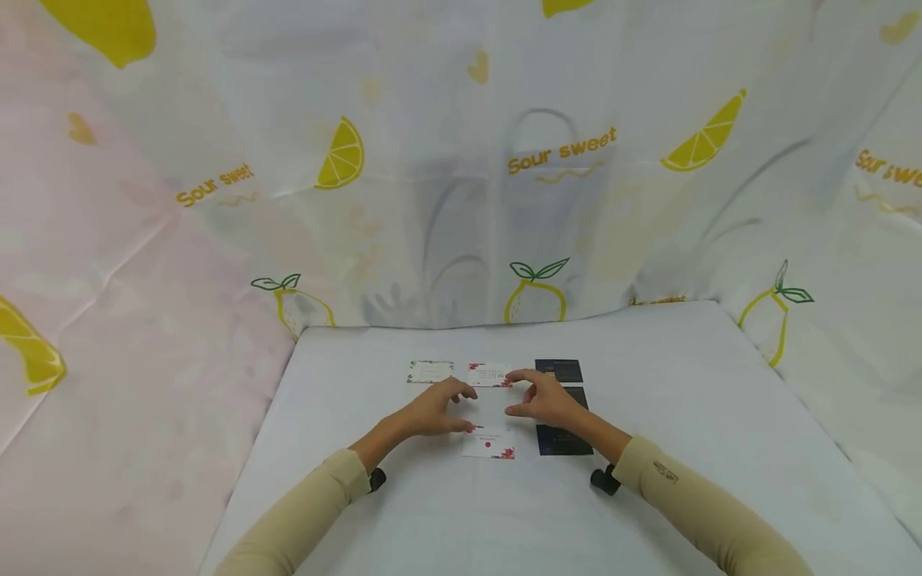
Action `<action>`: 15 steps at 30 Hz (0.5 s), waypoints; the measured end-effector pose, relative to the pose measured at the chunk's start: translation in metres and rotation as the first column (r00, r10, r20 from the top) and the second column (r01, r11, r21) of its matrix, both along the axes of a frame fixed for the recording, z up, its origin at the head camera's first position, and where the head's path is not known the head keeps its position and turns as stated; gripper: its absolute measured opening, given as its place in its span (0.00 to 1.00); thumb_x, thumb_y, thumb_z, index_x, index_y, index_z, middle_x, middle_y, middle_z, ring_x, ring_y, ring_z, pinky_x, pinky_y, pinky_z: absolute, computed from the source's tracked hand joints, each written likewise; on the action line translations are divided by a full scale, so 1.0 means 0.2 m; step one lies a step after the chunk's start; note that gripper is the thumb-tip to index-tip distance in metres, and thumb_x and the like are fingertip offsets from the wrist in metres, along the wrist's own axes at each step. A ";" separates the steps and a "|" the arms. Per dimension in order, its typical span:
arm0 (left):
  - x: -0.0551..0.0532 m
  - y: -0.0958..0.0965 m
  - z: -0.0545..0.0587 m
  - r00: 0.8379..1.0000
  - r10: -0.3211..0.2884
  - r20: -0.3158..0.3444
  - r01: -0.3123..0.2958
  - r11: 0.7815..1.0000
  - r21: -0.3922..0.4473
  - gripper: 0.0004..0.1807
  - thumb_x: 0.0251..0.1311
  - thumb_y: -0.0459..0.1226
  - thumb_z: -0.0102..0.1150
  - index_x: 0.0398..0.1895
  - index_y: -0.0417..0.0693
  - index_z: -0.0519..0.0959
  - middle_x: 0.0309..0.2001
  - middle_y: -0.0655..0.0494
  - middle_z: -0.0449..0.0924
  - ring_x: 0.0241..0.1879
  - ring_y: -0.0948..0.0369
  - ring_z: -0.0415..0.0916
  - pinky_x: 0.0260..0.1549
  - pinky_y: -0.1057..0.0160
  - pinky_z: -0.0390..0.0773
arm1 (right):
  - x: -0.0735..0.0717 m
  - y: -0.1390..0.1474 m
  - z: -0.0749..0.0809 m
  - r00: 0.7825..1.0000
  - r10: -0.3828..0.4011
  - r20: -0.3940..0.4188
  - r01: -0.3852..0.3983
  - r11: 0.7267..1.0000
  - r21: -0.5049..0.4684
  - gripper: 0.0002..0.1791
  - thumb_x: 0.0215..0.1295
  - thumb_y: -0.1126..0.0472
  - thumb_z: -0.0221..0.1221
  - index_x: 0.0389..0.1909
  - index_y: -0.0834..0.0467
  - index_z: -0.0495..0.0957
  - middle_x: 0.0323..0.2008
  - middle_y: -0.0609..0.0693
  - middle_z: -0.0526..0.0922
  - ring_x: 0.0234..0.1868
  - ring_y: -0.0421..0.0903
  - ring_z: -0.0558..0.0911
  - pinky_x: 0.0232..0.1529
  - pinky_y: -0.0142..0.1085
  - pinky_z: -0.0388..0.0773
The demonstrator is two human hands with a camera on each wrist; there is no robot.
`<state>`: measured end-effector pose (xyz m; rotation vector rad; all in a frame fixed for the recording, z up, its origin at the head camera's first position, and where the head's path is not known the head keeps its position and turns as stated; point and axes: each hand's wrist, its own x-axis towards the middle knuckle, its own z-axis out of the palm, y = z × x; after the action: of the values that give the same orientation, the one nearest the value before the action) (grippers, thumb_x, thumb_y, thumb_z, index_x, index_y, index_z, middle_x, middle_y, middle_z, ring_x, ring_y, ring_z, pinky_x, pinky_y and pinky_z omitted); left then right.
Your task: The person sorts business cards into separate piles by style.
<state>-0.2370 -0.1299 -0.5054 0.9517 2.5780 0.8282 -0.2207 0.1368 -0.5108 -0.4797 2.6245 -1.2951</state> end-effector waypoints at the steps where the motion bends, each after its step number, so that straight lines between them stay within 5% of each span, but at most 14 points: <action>1: 0.01 0.00 0.00 1.000 0.000 -0.002 0.000 1.000 0.002 0.28 0.55 0.45 0.72 0.58 0.48 0.76 0.55 0.54 0.78 0.52 0.56 0.75 0.55 0.53 0.75 | 0.00 0.00 0.00 1.000 0.001 0.007 -0.001 1.000 0.004 0.35 0.54 0.55 0.73 0.63 0.57 0.74 0.56 0.56 0.79 0.33 0.42 0.75 0.29 0.32 0.73; 15: 0.10 0.06 -0.02 0.996 -0.036 -0.082 0.024 0.991 -0.133 0.27 0.52 0.48 0.73 0.55 0.52 0.77 0.52 0.56 0.78 0.52 0.58 0.73 0.52 0.50 0.72 | 0.07 -0.01 -0.04 0.997 0.071 0.003 -0.072 0.996 0.056 0.32 0.52 0.57 0.74 0.59 0.59 0.76 0.52 0.56 0.81 0.28 0.39 0.73 0.31 0.30 0.72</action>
<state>-0.2165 -0.1187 -0.5098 1.0032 2.6444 0.6136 -0.2073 0.1348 -0.5187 -0.5581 2.6089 -1.1972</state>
